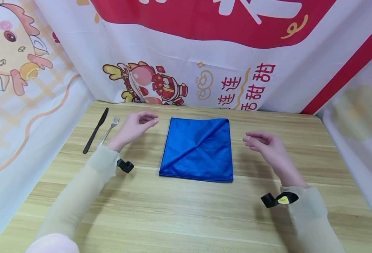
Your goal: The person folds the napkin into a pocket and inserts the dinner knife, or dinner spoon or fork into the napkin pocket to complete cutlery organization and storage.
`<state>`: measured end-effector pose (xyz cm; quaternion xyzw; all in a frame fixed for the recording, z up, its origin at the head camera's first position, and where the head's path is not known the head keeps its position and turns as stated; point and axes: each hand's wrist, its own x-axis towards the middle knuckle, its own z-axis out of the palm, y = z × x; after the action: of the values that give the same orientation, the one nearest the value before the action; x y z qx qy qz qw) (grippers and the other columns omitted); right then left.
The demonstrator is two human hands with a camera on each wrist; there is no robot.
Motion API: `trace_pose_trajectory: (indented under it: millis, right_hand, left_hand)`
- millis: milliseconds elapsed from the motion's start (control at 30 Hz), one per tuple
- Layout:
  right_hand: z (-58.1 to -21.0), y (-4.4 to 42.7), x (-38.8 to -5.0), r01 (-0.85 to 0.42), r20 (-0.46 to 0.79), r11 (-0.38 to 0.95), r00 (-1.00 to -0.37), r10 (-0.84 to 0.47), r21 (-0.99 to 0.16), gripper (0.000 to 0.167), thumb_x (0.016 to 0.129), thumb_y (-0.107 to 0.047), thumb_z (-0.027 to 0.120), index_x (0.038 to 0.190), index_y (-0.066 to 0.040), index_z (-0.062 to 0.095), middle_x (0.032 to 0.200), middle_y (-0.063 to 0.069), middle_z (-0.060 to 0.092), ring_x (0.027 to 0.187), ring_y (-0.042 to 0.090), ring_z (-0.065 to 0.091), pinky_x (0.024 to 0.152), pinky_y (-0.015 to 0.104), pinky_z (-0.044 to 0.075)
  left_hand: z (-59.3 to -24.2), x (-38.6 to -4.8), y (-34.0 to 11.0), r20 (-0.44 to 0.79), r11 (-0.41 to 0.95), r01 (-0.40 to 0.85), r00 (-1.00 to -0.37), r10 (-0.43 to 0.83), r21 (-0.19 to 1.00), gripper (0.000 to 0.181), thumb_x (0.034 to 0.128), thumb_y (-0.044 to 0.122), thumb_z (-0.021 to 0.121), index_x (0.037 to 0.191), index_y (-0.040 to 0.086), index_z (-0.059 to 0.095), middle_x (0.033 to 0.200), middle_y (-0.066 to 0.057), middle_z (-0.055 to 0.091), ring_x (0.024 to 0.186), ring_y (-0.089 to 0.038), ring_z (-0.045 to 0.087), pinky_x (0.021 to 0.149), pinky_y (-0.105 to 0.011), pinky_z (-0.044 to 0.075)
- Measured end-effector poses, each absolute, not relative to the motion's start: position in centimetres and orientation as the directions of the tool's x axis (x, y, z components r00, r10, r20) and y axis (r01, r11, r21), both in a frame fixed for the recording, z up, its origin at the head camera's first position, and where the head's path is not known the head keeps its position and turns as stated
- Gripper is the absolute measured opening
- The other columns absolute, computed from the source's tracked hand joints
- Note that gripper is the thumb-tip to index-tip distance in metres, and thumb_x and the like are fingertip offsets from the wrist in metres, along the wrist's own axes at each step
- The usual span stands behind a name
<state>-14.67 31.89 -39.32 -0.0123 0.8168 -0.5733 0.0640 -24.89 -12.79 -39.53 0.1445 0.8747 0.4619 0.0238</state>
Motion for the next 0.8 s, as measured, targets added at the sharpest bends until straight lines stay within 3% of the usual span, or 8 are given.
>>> trace_pose_trajectory:
  millis: [133,267,500,667,800]
  right_hand:
    - [-39.0,31.5,-16.1,0.112,-0.144,0.370,-0.988,-0.059,-0.922,0.065,0.100,-0.046,0.063,0.147,-0.002,0.049,0.140,0.013,0.058,0.113,0.008,0.064,0.092,0.018,0.049]
    - [-39.1,31.1,-17.5,0.150,-0.178,0.374,-0.983,-0.043,-0.915,0.072,0.096,-0.055,0.064,0.149,-0.008,0.049,0.145,0.010,0.054,0.123,0.015,0.058,0.098,0.022,0.047]
    - [-40.2,30.6,-20.0,0.124,-0.156,0.369,-0.986,-0.057,-0.921,0.075,0.094,-0.054,0.067,0.151,-0.008,0.048,0.146,0.010,0.055,0.131,0.025,0.052,0.113,0.046,0.036]
    - [-41.0,30.2,-21.9,0.152,-0.180,0.358,-0.982,-0.048,-0.921,0.082,0.088,-0.059,0.071,0.150,-0.011,0.049,0.145,0.009,0.054,0.132,0.025,0.050,0.114,0.048,0.034]
    - [-41.7,29.9,-23.3,0.159,-0.184,0.334,-0.982,-0.043,-0.929,0.079,0.089,-0.055,0.072,0.149,-0.009,0.049,0.144,0.011,0.054,0.132,0.029,0.050,0.114,0.047,0.035]
  left_hand:
    - [-40.5,-23.3,-12.4,0.064,0.489,0.224,-0.944,0.323,0.843,0.037,0.1004,0.030,0.068,0.127,0.004,0.065,0.116,-0.004,0.069,0.105,-0.021,0.063,0.095,-0.038,0.051]
    - [-41.1,-21.8,-12.2,0.040,0.460,0.212,-0.934,0.356,0.862,0.040,0.0988,0.029,0.070,0.129,0.003,0.064,0.117,-0.005,0.068,0.106,-0.020,0.064,0.096,-0.037,0.051]
    - [-41.8,-19.5,-11.9,-0.007,0.443,0.186,-0.917,0.398,0.877,0.051,0.0946,0.030,0.076,0.133,0.001,0.061,0.126,-0.013,0.065,0.111,-0.022,0.063,0.099,-0.038,0.050]
    - [-42.6,-18.6,-12.0,-0.032,0.465,0.182,-0.909,0.415,0.866,0.057,0.0912,0.028,0.080,0.137,0.001,0.059,0.127,-0.012,0.065,0.114,-0.024,0.063,0.099,-0.039,0.050]
    - [-43.1,-17.9,-12.2,-0.054,0.484,0.168,-0.909,0.412,0.859,0.056,0.0892,0.026,0.082,0.135,0.002,0.060,0.124,-0.011,0.067,0.111,-0.024,0.064,0.097,-0.039,0.052]
